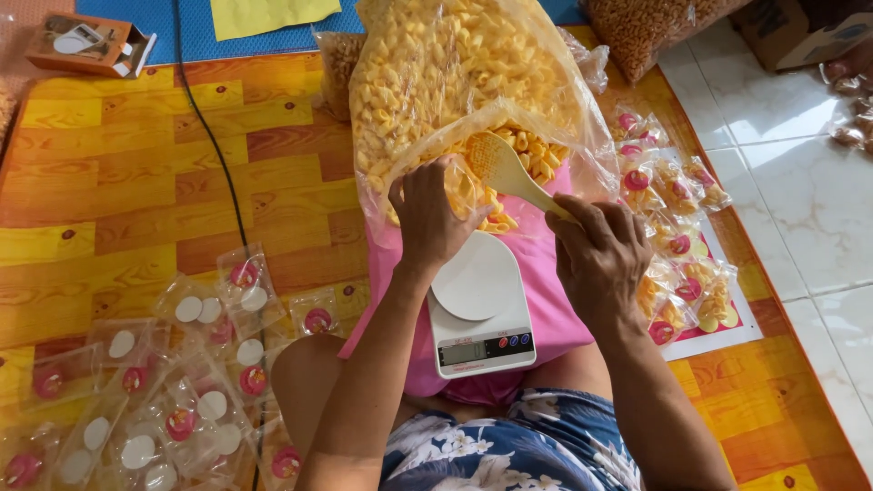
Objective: Portioning snacks from a large bulk bag into smaller individual bags using a spoon and a digital scale.
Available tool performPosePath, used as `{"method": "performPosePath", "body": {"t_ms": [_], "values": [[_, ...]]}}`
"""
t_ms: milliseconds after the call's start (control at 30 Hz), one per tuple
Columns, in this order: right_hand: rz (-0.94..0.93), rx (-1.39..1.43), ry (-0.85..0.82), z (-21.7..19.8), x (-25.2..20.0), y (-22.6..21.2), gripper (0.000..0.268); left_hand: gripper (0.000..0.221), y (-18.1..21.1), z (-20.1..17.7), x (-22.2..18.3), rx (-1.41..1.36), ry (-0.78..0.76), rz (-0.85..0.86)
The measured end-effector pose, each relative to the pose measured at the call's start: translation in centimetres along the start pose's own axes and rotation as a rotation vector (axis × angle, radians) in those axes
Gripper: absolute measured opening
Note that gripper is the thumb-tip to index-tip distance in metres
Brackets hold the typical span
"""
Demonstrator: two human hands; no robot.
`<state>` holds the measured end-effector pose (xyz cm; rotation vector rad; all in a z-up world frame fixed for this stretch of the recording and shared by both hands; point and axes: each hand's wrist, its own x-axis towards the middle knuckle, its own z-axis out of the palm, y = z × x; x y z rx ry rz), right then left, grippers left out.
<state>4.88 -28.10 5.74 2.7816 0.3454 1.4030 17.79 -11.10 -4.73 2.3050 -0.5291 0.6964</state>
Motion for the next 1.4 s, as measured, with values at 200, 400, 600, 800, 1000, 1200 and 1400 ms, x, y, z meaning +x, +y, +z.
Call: {"method": "performPosePath", "body": {"t_ms": [200, 400, 600, 800, 1000, 1200, 1400], "values": [[0.066, -0.158, -0.13, 0.7, -2.2, 3.8, 0.013, 0.09, -1.1, -0.2, -0.2, -0.167, -0.031, -0.117], [0.152, -0.131, -0.203, 5.6, -7.5, 6.9, 0.01, 0.088, -0.9, -2.5, 0.5, -0.085, 0.044, -0.102], [0.291, 0.119, -0.18, 9.1, -7.5, 5.3, 0.007, 0.082, -0.5, -2.9, 0.7, -0.087, -0.003, -0.069], [0.481, 0.356, -0.179, 11.6, -8.8, 4.9, 0.013, 0.083, -1.5, -1.2, -0.1, -0.083, -0.043, -0.079], [0.548, 0.419, -0.156, 9.7, -9.7, 6.4, 0.014, 0.085, -1.2, -0.9, -0.3, -0.104, -0.069, -0.095], [0.54, 0.449, -0.102, 6.4, -8.0, 6.3, 0.013, 0.086, -0.9, 0.1, -0.4, -0.111, -0.073, -0.09], [0.409, 0.429, -0.083, 2.3, -2.9, 2.9, 0.014, 0.094, -0.7, 0.9, -0.5, -0.036, -0.066, -0.122]]}}
